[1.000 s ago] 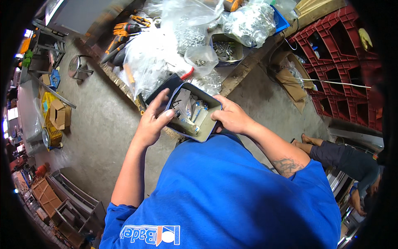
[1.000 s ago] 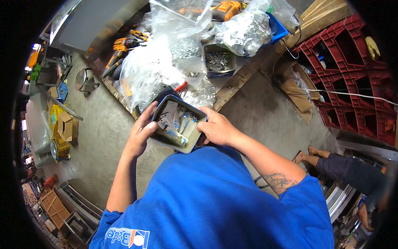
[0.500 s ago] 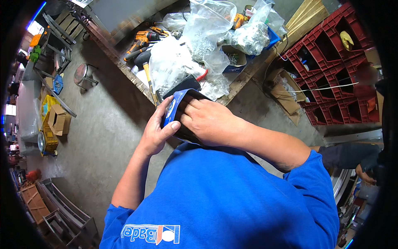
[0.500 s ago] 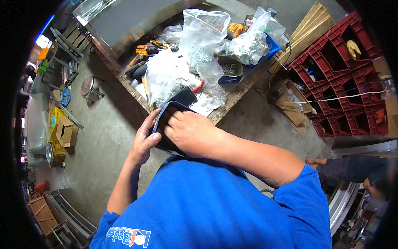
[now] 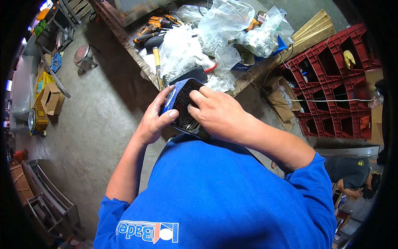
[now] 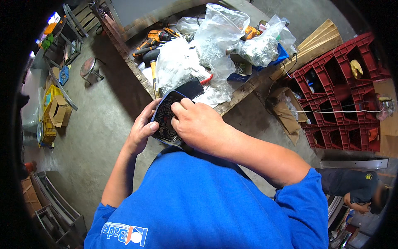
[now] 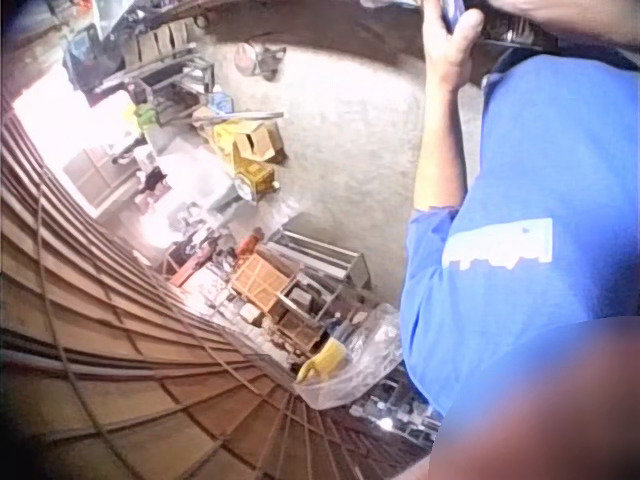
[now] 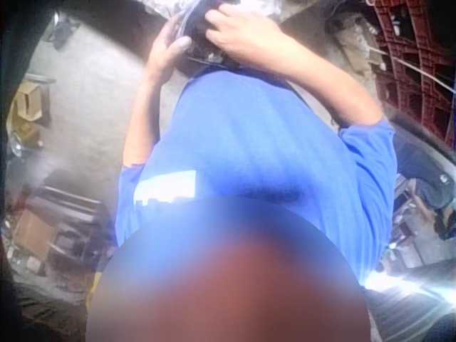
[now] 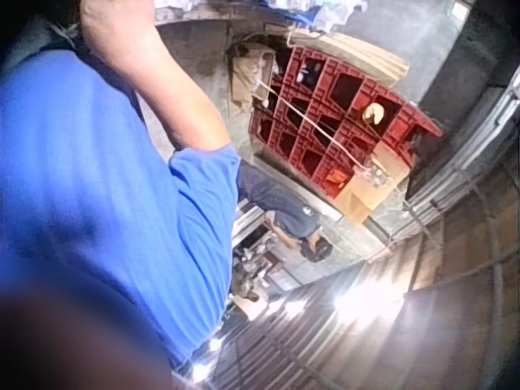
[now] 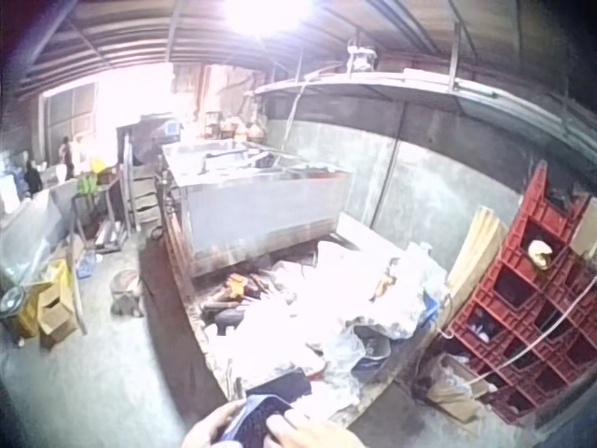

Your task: The person works on the underside of a stainless steel sink unit, stripping wire ends and inserting blue wire connectors to join electrical leads. They use pliers and a screwdriver to manipulate the wires and components, then secure the wiring with tape.

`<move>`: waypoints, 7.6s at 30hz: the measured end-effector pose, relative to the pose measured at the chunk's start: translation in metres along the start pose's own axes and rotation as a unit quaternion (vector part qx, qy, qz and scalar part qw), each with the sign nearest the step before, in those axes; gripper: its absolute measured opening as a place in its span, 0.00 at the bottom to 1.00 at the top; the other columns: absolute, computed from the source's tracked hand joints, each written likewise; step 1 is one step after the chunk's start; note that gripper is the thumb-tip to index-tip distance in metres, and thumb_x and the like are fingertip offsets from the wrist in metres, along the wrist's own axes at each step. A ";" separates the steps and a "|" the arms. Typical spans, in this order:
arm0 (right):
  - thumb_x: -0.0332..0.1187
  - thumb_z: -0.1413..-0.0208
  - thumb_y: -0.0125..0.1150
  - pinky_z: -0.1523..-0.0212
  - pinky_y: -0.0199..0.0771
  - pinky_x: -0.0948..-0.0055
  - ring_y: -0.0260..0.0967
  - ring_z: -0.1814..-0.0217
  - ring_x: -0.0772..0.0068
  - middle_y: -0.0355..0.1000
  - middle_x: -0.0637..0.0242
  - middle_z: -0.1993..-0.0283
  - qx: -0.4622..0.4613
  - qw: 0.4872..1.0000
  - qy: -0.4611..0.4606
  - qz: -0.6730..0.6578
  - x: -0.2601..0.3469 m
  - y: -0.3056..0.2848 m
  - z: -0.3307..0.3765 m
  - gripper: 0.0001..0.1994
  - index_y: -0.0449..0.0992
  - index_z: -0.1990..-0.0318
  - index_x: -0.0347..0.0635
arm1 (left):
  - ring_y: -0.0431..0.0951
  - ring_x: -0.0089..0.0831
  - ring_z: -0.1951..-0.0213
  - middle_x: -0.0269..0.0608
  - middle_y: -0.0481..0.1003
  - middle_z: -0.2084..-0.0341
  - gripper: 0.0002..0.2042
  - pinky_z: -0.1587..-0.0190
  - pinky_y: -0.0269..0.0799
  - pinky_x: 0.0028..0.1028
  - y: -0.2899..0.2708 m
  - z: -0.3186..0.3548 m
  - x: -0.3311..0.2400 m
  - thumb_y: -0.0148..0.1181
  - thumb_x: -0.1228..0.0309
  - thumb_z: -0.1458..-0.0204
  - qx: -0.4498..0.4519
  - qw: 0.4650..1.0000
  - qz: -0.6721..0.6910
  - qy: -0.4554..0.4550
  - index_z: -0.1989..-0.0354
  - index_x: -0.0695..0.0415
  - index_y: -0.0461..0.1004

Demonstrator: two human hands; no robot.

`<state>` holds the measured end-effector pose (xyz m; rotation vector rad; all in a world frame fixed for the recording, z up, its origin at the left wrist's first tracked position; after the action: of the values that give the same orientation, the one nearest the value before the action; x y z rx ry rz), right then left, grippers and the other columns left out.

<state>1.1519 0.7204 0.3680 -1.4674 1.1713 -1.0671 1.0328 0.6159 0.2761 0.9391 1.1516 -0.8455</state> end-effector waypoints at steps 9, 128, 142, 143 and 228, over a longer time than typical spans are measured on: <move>0.39 0.53 0.60 0.53 0.65 0.64 0.67 0.53 0.65 0.73 0.69 0.65 0.014 0.997 -0.045 0.053 0.002 0.025 -0.002 0.08 0.83 0.75 0.49 | 0.69 0.35 0.40 0.48 0.69 0.40 0.52 0.35 0.60 0.33 0.012 -0.013 -0.005 0.67 0.42 0.55 -0.011 0.999 -0.027 0.025 0.27 0.65 0.56; 0.32 0.43 0.59 0.56 0.80 0.58 0.77 0.52 0.48 0.75 0.50 0.52 0.387 0.841 -0.297 -0.233 -0.193 -0.094 0.036 0.18 0.73 0.46 0.33 | 0.72 0.35 0.41 0.51 0.73 0.43 0.43 0.36 0.63 0.32 0.158 -0.127 -0.028 0.60 0.43 0.53 -0.142 0.975 0.171 0.024 0.35 0.67 0.67; 0.29 0.49 0.67 0.48 0.80 0.56 0.77 0.49 0.47 0.76 0.48 0.52 0.313 0.814 -0.312 -0.377 -0.136 -0.094 0.062 0.15 0.77 0.54 0.31 | 0.72 0.33 0.44 0.47 0.73 0.45 0.43 0.39 0.66 0.30 0.143 -0.089 -0.014 0.64 0.44 0.52 -0.139 0.971 0.184 0.055 0.35 0.67 0.67; 0.29 0.49 0.67 0.49 0.80 0.57 0.77 0.50 0.47 0.76 0.48 0.52 0.325 0.811 -0.304 -0.380 -0.136 -0.093 0.064 0.15 0.77 0.54 0.31 | 0.72 0.33 0.44 0.47 0.73 0.45 0.43 0.39 0.66 0.30 0.144 -0.088 -0.014 0.64 0.44 0.52 -0.136 0.972 0.181 0.057 0.35 0.67 0.67; 0.36 0.42 0.60 0.65 0.76 0.50 0.75 0.69 0.43 0.75 0.47 0.72 0.417 0.814 -0.210 -0.346 -0.128 -0.078 0.070 0.15 0.77 0.77 0.35 | 0.68 0.40 0.36 0.51 0.70 0.39 0.46 0.31 0.56 0.37 0.163 -0.067 -0.021 0.57 0.39 0.54 -0.175 0.978 0.111 0.027 0.32 0.64 0.66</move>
<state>1.2119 0.8647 0.4234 -1.2795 -0.2300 -1.3806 1.1534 0.7411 0.3138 0.7822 1.1696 -0.4203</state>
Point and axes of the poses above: each hand's wrist, its own z-axis away from the middle knuckle, its own y-axis out of the palm, x = y × z, the point moved 6 cm from there along -z, towards the middle knuckle
